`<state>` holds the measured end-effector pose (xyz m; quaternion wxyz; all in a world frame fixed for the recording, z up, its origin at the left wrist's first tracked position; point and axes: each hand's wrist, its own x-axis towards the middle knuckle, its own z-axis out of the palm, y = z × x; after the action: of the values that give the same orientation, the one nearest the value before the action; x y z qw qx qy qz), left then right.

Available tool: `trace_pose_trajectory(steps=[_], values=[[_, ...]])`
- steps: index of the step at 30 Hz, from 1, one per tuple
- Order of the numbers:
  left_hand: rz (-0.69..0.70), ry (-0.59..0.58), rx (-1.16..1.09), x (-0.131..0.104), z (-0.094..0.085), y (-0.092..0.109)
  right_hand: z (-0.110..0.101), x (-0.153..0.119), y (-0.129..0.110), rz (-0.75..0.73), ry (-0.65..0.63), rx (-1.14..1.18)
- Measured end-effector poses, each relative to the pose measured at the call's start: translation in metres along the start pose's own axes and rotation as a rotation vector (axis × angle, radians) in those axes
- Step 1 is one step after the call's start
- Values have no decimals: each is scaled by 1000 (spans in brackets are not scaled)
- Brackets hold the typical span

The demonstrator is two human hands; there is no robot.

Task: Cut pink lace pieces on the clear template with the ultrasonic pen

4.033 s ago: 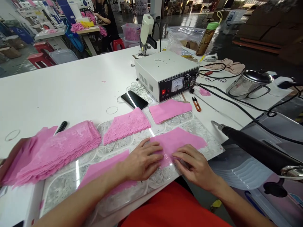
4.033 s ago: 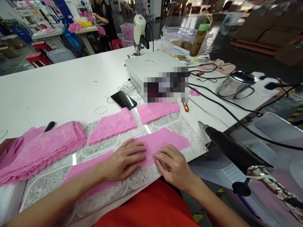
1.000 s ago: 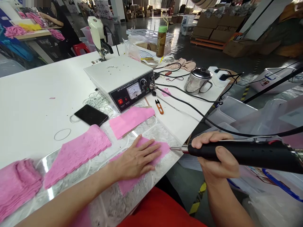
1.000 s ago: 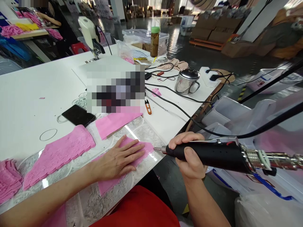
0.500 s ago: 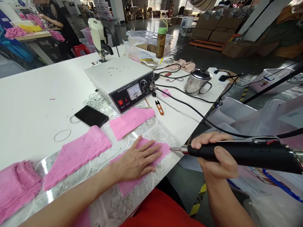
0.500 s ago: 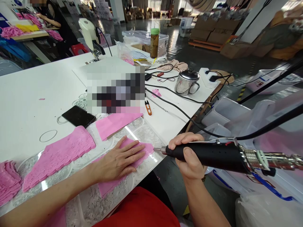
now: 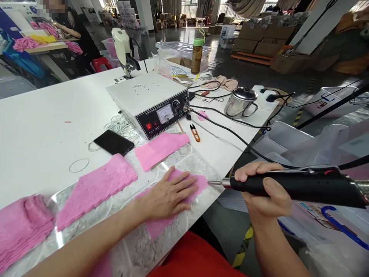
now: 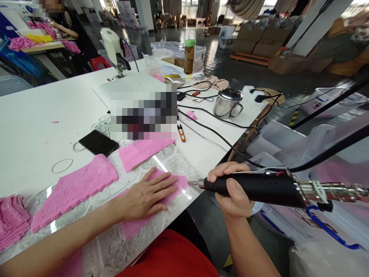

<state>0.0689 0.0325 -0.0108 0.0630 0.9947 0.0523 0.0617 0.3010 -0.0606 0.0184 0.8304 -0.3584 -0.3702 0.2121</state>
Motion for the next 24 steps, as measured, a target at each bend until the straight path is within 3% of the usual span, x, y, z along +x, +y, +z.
trace_pose_trajectory(steps=[9,17,24], values=[[-51,-17,-37,-6,-13,3,1,2,-6,-5,54,-49],[-230,44,76,-75,-30,29,5,-1,-2,17,79,-40],[-375,40,182,-110,-28,59,43,-1,17,49,25,35]])
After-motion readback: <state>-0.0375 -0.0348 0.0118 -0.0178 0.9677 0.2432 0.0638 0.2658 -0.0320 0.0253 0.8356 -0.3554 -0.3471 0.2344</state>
